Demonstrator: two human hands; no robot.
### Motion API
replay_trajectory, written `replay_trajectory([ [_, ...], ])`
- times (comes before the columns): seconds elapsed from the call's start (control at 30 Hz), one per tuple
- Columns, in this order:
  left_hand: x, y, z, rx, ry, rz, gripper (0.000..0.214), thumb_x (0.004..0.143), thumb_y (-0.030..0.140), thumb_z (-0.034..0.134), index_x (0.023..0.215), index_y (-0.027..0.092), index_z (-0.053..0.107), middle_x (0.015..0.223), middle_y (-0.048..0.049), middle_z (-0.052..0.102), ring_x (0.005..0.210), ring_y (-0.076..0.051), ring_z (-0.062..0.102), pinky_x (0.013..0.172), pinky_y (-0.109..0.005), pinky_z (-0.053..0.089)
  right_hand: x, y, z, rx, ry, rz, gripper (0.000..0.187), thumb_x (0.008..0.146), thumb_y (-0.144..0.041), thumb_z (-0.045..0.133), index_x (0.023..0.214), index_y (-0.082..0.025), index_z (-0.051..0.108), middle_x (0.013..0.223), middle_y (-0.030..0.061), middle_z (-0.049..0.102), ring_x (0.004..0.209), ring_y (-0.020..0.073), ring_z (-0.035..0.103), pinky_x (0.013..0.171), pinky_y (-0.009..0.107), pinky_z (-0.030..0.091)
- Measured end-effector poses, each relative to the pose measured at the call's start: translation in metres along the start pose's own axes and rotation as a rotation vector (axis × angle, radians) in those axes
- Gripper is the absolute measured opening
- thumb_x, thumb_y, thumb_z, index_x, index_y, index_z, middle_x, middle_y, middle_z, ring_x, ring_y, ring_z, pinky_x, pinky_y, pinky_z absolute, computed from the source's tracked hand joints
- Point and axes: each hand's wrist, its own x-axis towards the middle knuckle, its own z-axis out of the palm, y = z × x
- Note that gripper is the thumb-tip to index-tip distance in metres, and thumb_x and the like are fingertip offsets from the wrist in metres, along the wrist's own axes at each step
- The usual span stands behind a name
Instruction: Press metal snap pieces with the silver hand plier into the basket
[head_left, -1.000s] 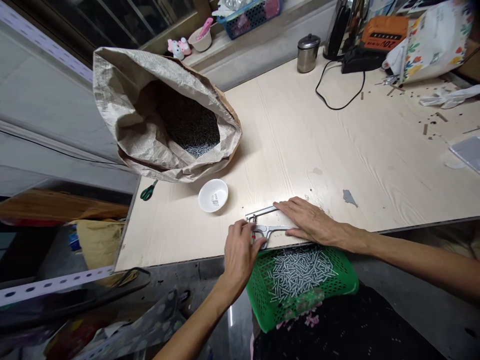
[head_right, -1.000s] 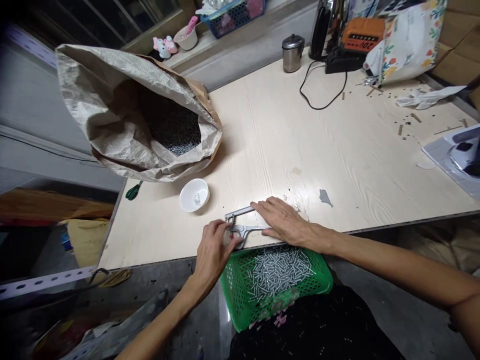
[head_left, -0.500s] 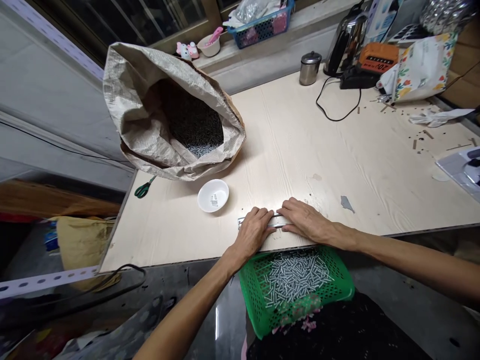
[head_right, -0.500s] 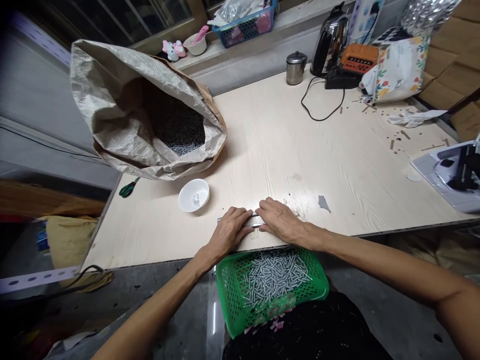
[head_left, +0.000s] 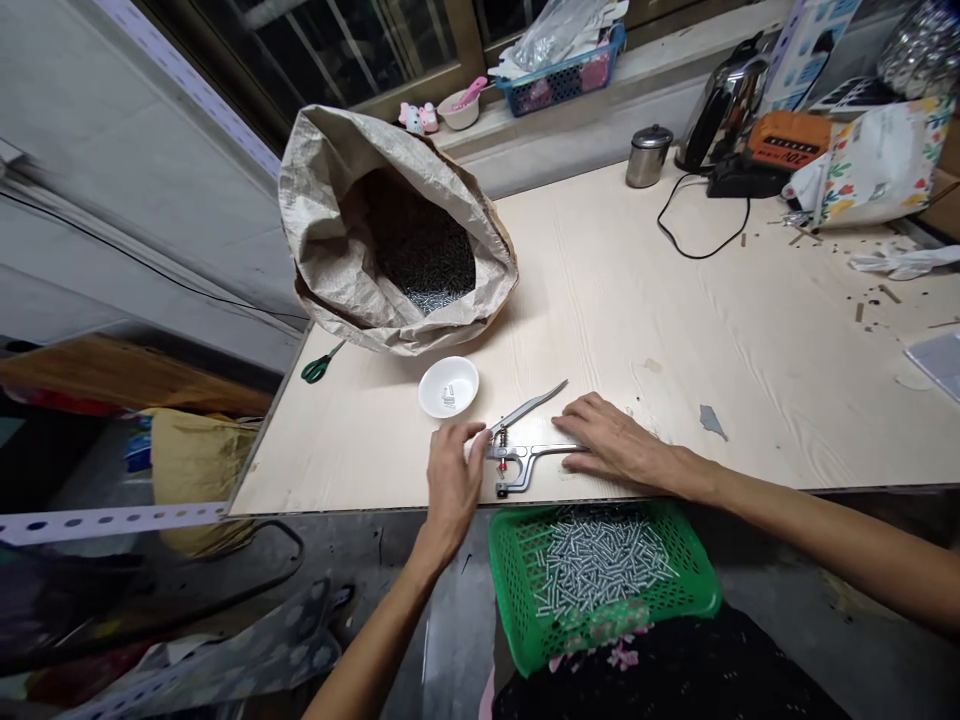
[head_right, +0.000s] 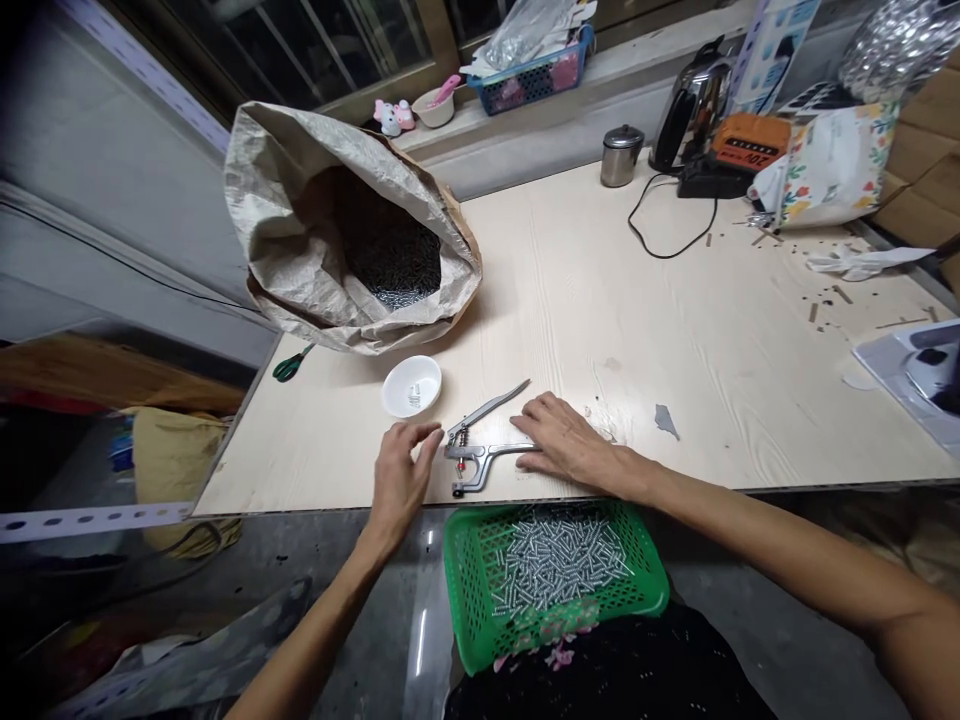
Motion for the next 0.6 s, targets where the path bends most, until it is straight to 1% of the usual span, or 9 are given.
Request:
replay_trajectory([
  [0.07, -0.005, -0.009, -0.008, 0.037, -0.096, -0.148, 0.028, 0.088, 0.039, 0.049, 0.078, 0.018, 0.064, 0.082, -0.0062, 0.063, 0.082, -0.021, 0.058, 0.076, -0.033, 0.044, 0.001, -0.007, 0.008, 0.003, -0.006, -0.003, 0.029, 0.084, -0.033, 0.065, 0.109, -0.018, 0.058, 0.100, 0.0088, 0.057, 0.093, 0.0237, 0.048, 0.078, 0.037, 0.042],
  [0.1, -0.007, -0.012, -0.009, 0.053, -0.162, -0.204, 0.030, 0.086, 0.041, 0.051, 0.071, 0.018, 0.063, 0.077, -0.0053, 0.063, 0.077, -0.020, 0.058, 0.072, -0.031, 0.043, 0.002, -0.010, 0.013, -0.007, 0.002, -0.008, 0.027, 0.085, -0.031, 0.064, 0.107, -0.018, 0.058, 0.098, 0.0083, 0.058, 0.091, 0.0230, 0.048, 0.077, 0.036, 0.041],
  [0.17, -0.010, -0.012, -0.006, 0.072, -0.274, -0.285, 0.032, 0.081, 0.045, 0.056, 0.067, 0.018, 0.062, 0.075, -0.0048, 0.063, 0.074, -0.019, 0.058, 0.066, -0.029, 0.040, 0.005, -0.013, 0.025, -0.042, 0.030, -0.015, 0.022, 0.086, -0.027, 0.063, 0.105, -0.018, 0.059, 0.096, 0.0076, 0.058, 0.088, 0.0221, 0.048, 0.075, 0.035, 0.039],
  [0.27, -0.011, -0.007, 0.002, 0.092, -0.351, -0.353, 0.029, 0.076, 0.046, 0.062, 0.070, 0.018, 0.063, 0.078, -0.0050, 0.064, 0.075, -0.019, 0.058, 0.062, -0.027, 0.036, 0.010, -0.014, 0.039, -0.094, 0.064, -0.016, 0.009, 0.088, -0.022, 0.057, 0.097, -0.018, 0.059, 0.091, 0.0060, 0.058, 0.084, 0.0209, 0.048, 0.073, 0.033, 0.035],
  [0.33, -0.010, -0.005, 0.006, 0.101, -0.383, -0.336, 0.024, 0.076, 0.041, 0.064, 0.072, 0.017, 0.064, 0.079, -0.0047, 0.064, 0.075, -0.019, 0.058, 0.062, -0.027, 0.036, 0.012, -0.011, 0.045, -0.112, 0.076, -0.012, 0.005, 0.090, -0.019, 0.053, 0.091, -0.018, 0.058, 0.088, 0.0050, 0.058, 0.082, 0.0200, 0.047, 0.072, 0.033, 0.033],
  [0.5, -0.005, -0.015, 0.011, 0.147, -0.416, -0.142, 0.010, 0.078, 0.026, 0.063, 0.073, 0.017, 0.063, 0.081, -0.0051, 0.063, 0.081, -0.019, 0.058, 0.069, -0.028, 0.038, 0.019, -0.003, 0.045, -0.156, 0.093, 0.000, 0.009, 0.092, -0.019, 0.050, 0.086, -0.018, 0.057, 0.086, 0.0036, 0.059, 0.081, 0.0199, 0.048, 0.069, 0.033, 0.032],
  [0.6, -0.006, -0.016, 0.006, 0.149, -0.426, -0.135, 0.008, 0.079, 0.019, 0.058, 0.073, 0.016, 0.063, 0.080, -0.0057, 0.064, 0.078, -0.019, 0.058, 0.069, -0.029, 0.039, 0.023, 0.002, 0.042, -0.175, 0.114, 0.024, 0.011, 0.093, -0.021, 0.049, 0.086, -0.019, 0.057, 0.087, 0.0041, 0.060, 0.082, 0.0205, 0.048, 0.069, 0.033, 0.032],
])
